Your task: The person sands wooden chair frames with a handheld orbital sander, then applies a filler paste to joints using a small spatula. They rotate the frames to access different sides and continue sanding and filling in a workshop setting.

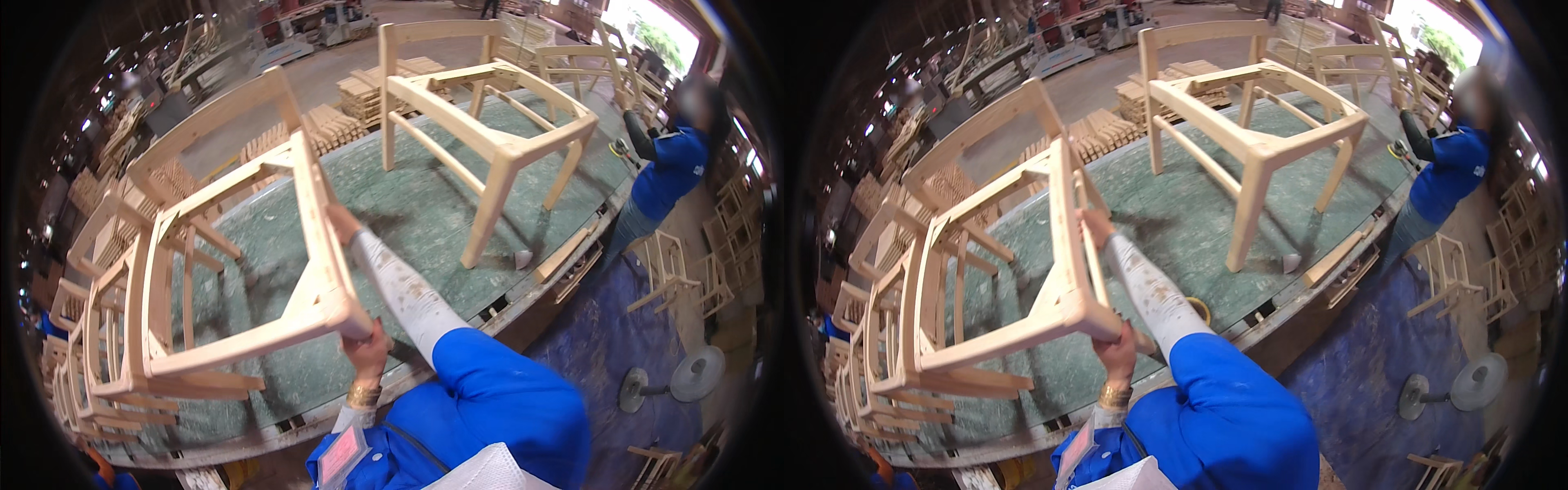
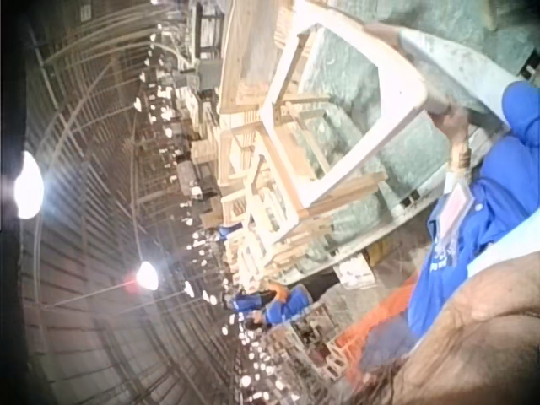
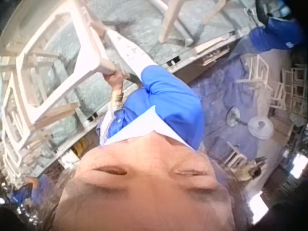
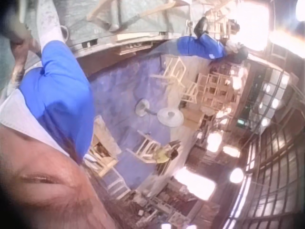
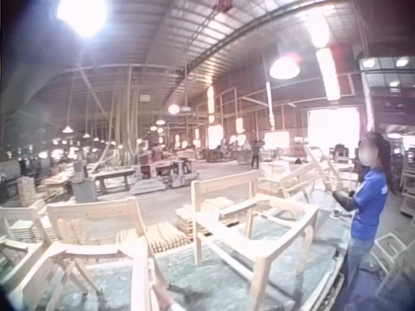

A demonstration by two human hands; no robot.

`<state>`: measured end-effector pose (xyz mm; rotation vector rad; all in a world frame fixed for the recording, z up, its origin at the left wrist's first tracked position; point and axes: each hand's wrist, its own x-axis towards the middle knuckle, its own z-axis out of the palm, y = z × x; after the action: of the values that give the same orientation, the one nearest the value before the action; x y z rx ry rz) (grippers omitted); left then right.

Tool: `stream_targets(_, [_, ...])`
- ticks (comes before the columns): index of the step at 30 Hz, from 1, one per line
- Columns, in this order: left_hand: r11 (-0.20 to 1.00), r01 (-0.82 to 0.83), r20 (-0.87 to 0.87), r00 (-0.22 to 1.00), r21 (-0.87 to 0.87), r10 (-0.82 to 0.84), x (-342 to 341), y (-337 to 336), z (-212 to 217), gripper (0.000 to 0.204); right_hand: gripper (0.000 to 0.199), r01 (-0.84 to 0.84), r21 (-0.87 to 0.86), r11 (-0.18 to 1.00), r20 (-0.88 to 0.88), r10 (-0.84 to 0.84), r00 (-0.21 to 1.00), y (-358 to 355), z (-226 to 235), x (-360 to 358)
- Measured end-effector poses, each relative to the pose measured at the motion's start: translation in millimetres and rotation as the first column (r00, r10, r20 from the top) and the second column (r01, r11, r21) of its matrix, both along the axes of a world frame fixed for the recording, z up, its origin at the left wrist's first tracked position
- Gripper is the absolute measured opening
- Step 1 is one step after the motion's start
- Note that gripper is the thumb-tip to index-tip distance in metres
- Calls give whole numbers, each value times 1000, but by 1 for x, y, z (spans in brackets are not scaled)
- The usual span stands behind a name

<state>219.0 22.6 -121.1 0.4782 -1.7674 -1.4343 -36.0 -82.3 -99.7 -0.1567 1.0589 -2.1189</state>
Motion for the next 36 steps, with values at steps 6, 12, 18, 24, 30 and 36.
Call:
stream_targets(6, [996,-87,-89,992,32,90,58,16,-13,58,30,-33,-63,997,71,37,997,30,-6,68])
stream_targets(12, [990,-135,-303,946,-40,117,112,8,-29,67,27,4,-184,983,225,38,974,95,20,105])
stream_targets(18, [942,-317,-221,916,112,334,146,-50,46,80,17,-126,-402,907,68,166,984,123,67,122])
stream_targets(24, [946,-289,-205,927,144,315,187,-104,114,71,20,-351,-381,855,-159,313,936,117,102,153])
stream_targets(30, [913,-369,-194,896,174,399,182,-119,137,63,26,-375,-353,857,-211,317,925,103,113,152])
stream_targets(36, [845,-482,-204,825,232,527,164,-145,152,60,30,-401,-361,842,-214,344,914,87,111,149])
